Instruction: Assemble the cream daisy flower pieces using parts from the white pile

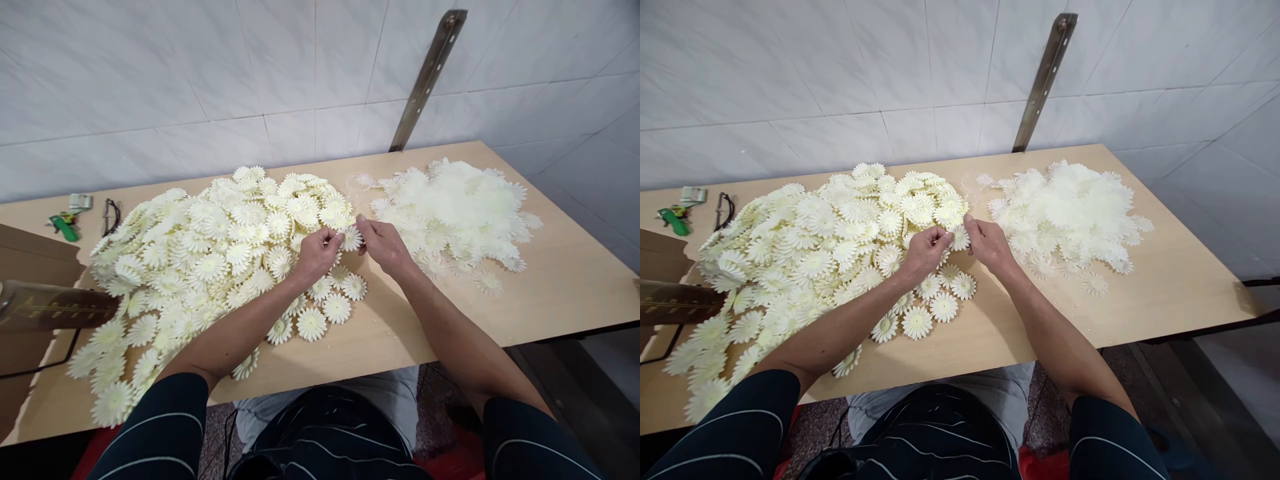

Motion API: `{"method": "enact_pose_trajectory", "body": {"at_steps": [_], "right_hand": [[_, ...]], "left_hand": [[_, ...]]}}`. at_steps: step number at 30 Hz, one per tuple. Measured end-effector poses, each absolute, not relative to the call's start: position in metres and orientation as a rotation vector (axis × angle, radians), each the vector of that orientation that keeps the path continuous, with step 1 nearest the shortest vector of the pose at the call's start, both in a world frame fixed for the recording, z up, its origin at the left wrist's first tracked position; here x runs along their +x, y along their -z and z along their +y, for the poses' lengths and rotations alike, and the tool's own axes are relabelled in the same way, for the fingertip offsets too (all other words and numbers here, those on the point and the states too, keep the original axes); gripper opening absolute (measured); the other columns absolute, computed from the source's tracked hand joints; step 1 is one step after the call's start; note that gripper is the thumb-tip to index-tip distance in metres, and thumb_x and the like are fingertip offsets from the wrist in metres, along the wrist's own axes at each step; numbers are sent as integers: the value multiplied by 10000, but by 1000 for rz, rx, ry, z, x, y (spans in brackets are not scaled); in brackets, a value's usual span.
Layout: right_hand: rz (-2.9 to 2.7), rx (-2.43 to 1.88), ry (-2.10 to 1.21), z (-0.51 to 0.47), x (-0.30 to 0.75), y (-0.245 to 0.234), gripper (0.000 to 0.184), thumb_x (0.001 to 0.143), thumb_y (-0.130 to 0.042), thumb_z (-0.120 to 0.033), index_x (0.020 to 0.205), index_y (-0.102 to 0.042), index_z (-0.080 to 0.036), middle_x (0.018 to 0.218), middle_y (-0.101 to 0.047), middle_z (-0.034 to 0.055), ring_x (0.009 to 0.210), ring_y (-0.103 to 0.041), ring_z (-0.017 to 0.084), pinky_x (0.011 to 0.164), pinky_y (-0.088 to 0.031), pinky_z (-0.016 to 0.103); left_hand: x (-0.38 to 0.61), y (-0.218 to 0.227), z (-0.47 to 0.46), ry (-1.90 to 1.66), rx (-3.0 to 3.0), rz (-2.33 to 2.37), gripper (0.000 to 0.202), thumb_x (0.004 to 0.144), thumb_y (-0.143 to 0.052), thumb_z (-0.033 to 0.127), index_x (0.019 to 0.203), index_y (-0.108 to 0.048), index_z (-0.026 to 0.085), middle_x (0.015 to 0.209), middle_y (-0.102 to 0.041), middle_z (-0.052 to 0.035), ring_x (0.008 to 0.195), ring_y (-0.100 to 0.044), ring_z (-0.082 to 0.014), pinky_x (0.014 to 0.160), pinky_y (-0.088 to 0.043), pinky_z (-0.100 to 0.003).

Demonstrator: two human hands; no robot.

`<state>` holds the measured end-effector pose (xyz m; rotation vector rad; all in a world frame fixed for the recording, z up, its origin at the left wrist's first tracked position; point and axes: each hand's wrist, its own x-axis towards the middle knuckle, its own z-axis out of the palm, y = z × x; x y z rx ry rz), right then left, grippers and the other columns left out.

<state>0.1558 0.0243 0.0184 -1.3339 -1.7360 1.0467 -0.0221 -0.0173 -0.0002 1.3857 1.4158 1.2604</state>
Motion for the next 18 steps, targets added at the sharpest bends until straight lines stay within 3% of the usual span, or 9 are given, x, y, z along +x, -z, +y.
{"method": "enact_pose_trajectory", "body": {"at_steps": [3, 7, 10, 14, 18], "right_hand": [[-1648, -1300, -1155, 25, 155, -19, 844, 831, -508, -1061, 793, -668, -234, 718, -687, 60, 625, -645, 216, 605, -523, 347], [-1864, -1313, -1013, 23, 156, -23, 722, 757, -749, -945, 756, -656, -229, 695, -639, 22, 658, -591, 199, 594, -430, 323], [-1932, -1365, -973, 23, 158, -25, 650, 839, -712, -852, 688, -625, -226, 622, -586, 5, 634, -550, 186, 596, -379, 323], [-1941, -1379, -931, 25, 159, -22, 462, 918, -691, -643, 729, -650, -223, 627, -624, 3, 636, -545, 183, 631, -401, 325], [-2059, -1399, -668, 26, 156, -19, 459, 964, -658, -494, 638, -449, -247, 607, -554, -1, 645, -497, 174, 667, -374, 334]], "left_hand": [[-22, -1, -18, -1246, 1381, 1434, 278, 961, -693, 381, 744, -671, 210, 696, -646, -5, 678, -545, -170, 673, -410, -322], [-23, -2, -18, -1222, 1393, 1409, 254, 961, -685, 365, 759, -685, 210, 693, -658, -6, 662, -550, -170, 650, -408, -318], [-23, 1, -17, -1208, 1422, 1411, 220, 947, -693, 329, 765, -690, 207, 710, -676, -5, 671, -566, -169, 664, -411, -319], [-22, 4, -16, -1192, 1464, 1460, 203, 961, -682, 312, 787, -693, 207, 748, -706, -10, 705, -588, -175, 695, -428, -325], [-22, 3, -17, -1173, 1501, 1479, 209, 984, -655, 286, 787, -659, 217, 755, -700, -8, 735, -598, -183, 714, -433, -325]]}}
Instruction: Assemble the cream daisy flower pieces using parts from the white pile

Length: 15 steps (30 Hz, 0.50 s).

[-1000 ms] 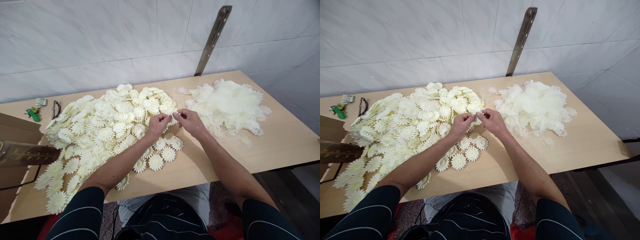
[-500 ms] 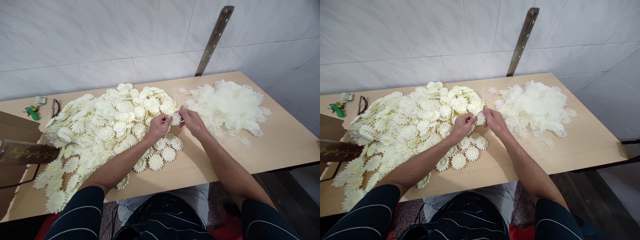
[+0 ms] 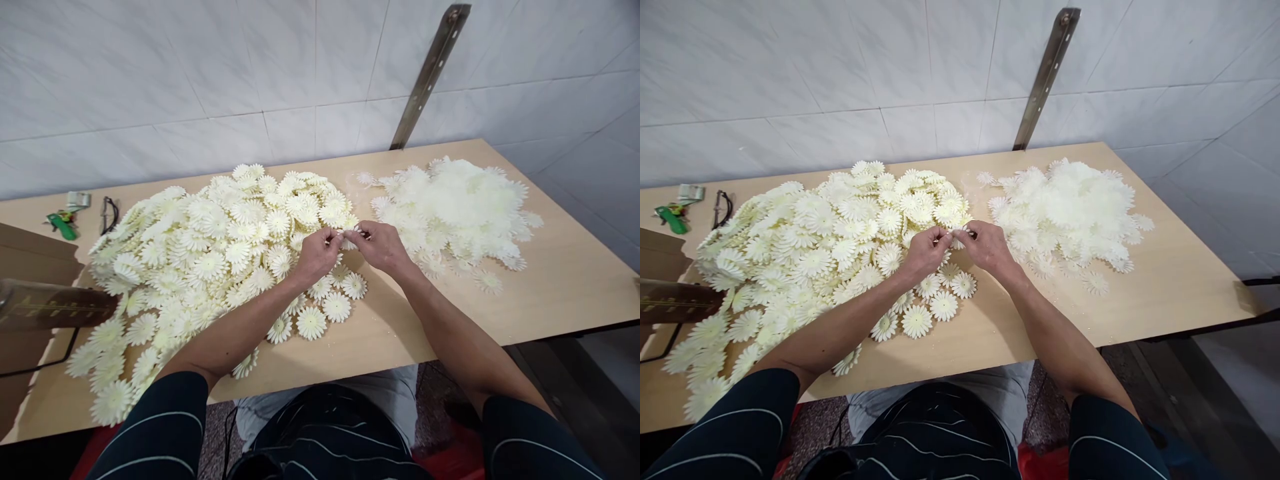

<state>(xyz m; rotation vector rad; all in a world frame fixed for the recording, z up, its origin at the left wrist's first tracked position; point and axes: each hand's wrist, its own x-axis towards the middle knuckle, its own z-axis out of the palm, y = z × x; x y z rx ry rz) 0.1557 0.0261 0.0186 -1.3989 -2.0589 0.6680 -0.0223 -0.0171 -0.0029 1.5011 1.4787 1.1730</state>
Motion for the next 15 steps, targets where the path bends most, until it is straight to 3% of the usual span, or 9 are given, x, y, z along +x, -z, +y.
{"method": "enact_pose_trajectory", "body": {"at_steps": [4, 9, 12, 15], "right_hand": [[-2122, -1358, -566, 22, 152, -18, 501, 1048, -555, -492, 650, -360, -259, 605, -489, 0, 631, -449, 175, 667, -345, 348], [-2002, -1307, -673, 19, 152, -20, 690, 1046, -443, -826, 646, -363, -269, 585, -465, 10, 650, -538, 202, 633, -381, 333], [-1889, -1302, -831, 19, 154, -22, 751, 968, -482, -942, 645, -394, -269, 576, -473, 4, 636, -630, 217, 592, -411, 319], [-1793, -1310, -963, 19, 156, -24, 720, 947, -565, -923, 679, -499, -259, 591, -553, 6, 594, -649, 211, 582, -468, 324]], "left_hand": [[-21, 2, -19, -1175, 1532, 1423, 285, 1026, -628, 300, 753, -597, 227, 721, -636, 1, 724, -561, -180, 725, -409, -328], [-18, 3, -19, -1300, 1459, 1360, 425, 1051, -662, 497, 739, -549, 232, 686, -572, 15, 700, -502, -169, 702, -386, -323], [-17, 2, -19, -1359, 1418, 1312, 521, 1016, -688, 648, 731, -561, 231, 667, -557, 18, 686, -493, -164, 687, -392, -322], [-18, 1, -18, -1367, 1397, 1262, 592, 972, -695, 755, 727, -619, 221, 685, -612, -4, 689, -529, -167, 689, -418, -326]]}}
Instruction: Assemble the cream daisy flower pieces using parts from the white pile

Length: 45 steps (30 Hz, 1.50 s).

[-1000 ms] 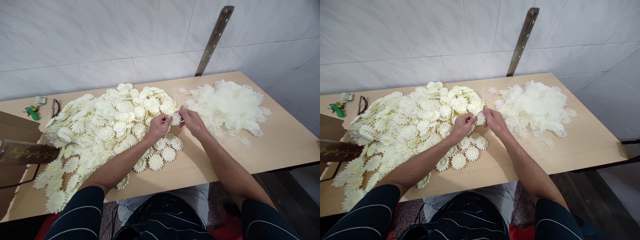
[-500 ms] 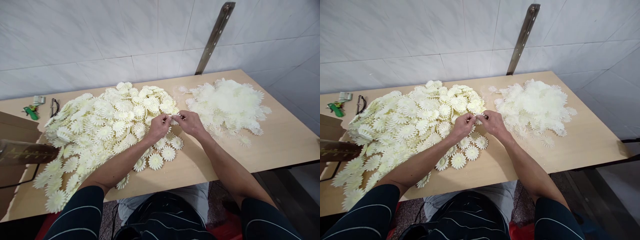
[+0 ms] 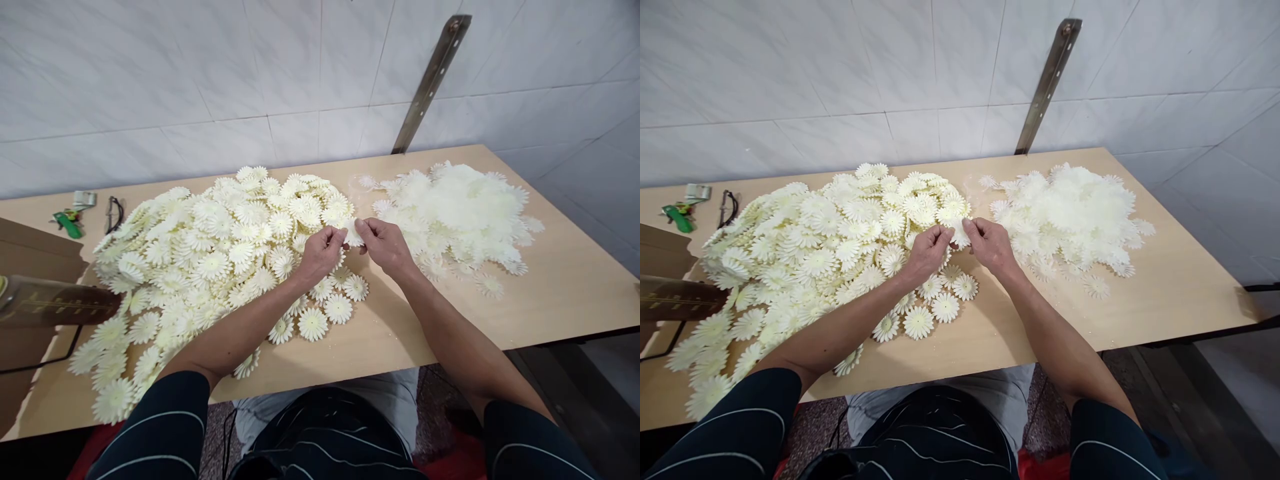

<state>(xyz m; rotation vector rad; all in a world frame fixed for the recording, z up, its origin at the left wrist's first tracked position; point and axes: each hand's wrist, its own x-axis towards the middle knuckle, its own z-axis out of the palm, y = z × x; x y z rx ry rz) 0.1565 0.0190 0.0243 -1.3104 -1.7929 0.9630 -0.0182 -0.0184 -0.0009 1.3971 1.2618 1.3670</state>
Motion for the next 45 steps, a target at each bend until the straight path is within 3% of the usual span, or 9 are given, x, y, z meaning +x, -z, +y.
{"method": "enact_pose_trajectory", "body": {"at_steps": [3, 8, 12, 16, 21, 28, 36, 40, 45], "right_hand": [[-1704, -1285, -954, 20, 159, -25, 616, 972, -626, -831, 793, -638, -242, 712, -670, 38, 650, -665, 214, 601, -538, 336], [-1725, -1061, -567, 23, 165, -22, 355, 991, -744, -589, 1023, -808, -241, 1142, -779, 118, 998, -720, 251, 806, -661, 381], [-1864, -1016, -649, 28, 167, -17, 206, 950, -822, -471, 1003, -883, -281, 1216, -777, 105, 1122, -740, 267, 881, -690, 393], [-1865, -1031, -742, 30, 164, -13, 113, 907, -865, -393, 946, -902, -294, 1229, -803, 91, 1137, -764, 282, 921, -687, 428], [-1807, -1078, -788, 28, 159, -15, 155, 900, -837, -422, 855, -886, -282, 1153, -832, 94, 1070, -776, 289, 915, -672, 454], [-1717, -1103, -798, 25, 159, -18, 180, 905, -759, -404, 806, -796, -259, 1065, -844, 93, 1079, -763, 295, 915, -633, 440], [-1433, -1114, -1157, 35, 168, -21, 525, 769, -856, -741, 827, -748, -231, 866, -742, 48, 884, -708, 229, 897, -649, 434], [-1365, -1040, -1312, 42, 177, -26, 567, 734, -883, -774, 801, -685, -246, 887, -700, 42, 936, -713, 226, 891, -662, 435], [-1465, -1179, -992, 48, 193, -26, 468, 826, -837, -698, 829, -749, -238, 875, -713, 66, 867, -691, 255, 844, -639, 468]], "left_hand": [[-19, 1, -17, -1356, 1348, 1241, 627, 947, -696, 800, 733, -668, 212, 712, -666, -31, 675, -541, -167, 671, -427, -329], [-21, 0, -16, -1352, 1312, 1245, 599, 916, -746, 780, 760, -678, 206, 703, -640, -15, 647, -466, -145, 646, -400, -317], [-22, -2, -16, -1359, 1292, 1186, 584, 875, -791, 778, 792, -673, 212, 648, -511, 28, 653, -422, -141, 653, -389, -313], [-21, -2, -15, -1334, 1178, 1142, 622, 802, -838, 814, 780, -680, 213, 675, -513, 21, 672, -436, -139, 660, -404, -314], [-20, -4, -14, -1293, 994, 1117, 628, 754, -876, 815, 763, -682, 217, 736, -610, -18, 710, -532, -160, 650, -441, -319], [-24, -4, -11, -1310, 1054, 1148, 575, 633, -989, 702, 755, -731, 203, 740, -655, -22, 722, -530, -155, 684, -459, -319], [-25, 1, -10, -1306, 985, 1183, 510, 657, -974, 641, 753, -728, 204, 764, -664, -21, 741, -549, -158, 720, -477, -318], [-24, 4, -9, -1331, 999, 1197, 481, 666, -958, 622, 738, -726, 207, 763, -673, -23, 732, -543, -153, 712, -460, -309], [-23, 6, -8, -1358, 1009, 1202, 478, 672, -955, 624, 733, -728, 208, 756, -685, -31, 735, -553, -159, 700, -454, -307]]}}
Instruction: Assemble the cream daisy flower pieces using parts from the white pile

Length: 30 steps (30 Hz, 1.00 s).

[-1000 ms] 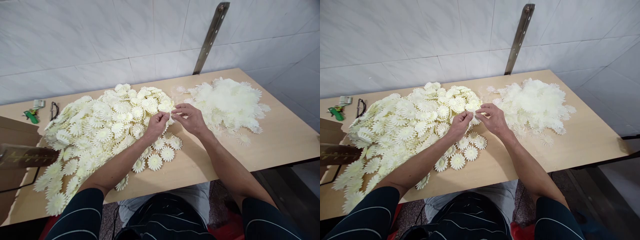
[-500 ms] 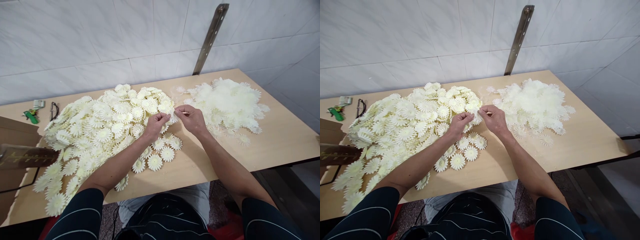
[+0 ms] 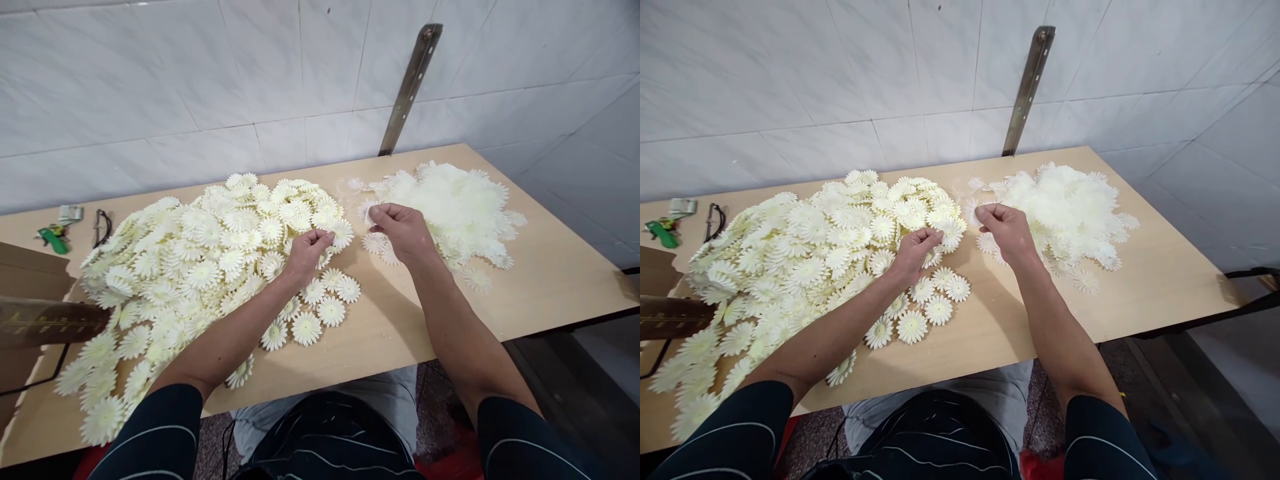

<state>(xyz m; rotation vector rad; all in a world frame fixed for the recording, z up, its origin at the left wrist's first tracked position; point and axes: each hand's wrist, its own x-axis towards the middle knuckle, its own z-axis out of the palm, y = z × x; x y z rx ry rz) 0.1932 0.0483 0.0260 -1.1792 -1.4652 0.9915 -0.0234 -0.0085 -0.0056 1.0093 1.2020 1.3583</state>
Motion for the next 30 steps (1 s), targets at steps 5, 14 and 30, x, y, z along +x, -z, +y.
{"method": "enact_pose_trajectory", "body": {"at_steps": [5, 14, 30], "right_hand": [[-1673, -1456, -134, 54, 225, -24, 208, 958, -737, -390, 1012, -823, -208, 1217, -746, 192, 1122, -695, 370, 1071, -552, 632], [-1877, -1251, -857, 37, 192, -36, 591, 967, -674, -766, 1007, -808, -192, 937, -782, 113, 797, -668, 244, 776, -579, 418], [-2015, -1316, -913, 28, 171, -32, 651, 921, -667, -801, 638, -514, -235, 582, -476, -16, 613, -404, 152, 593, -313, 320]], "left_hand": [[-23, 7, -8, -1341, 1001, 1175, 473, 665, -970, 614, 737, -742, 206, 745, -683, -27, 720, -543, -152, 691, -452, -305], [-21, 4, -12, -1319, 1065, 1154, 503, 689, -957, 650, 780, -777, 190, 786, -727, -43, 774, -609, -173, 753, -497, -324], [-22, 3, -12, -1244, 1098, 1129, 579, 689, -955, 711, 754, -734, 180, 740, -684, -21, 719, -545, -150, 699, -439, -305]]}}
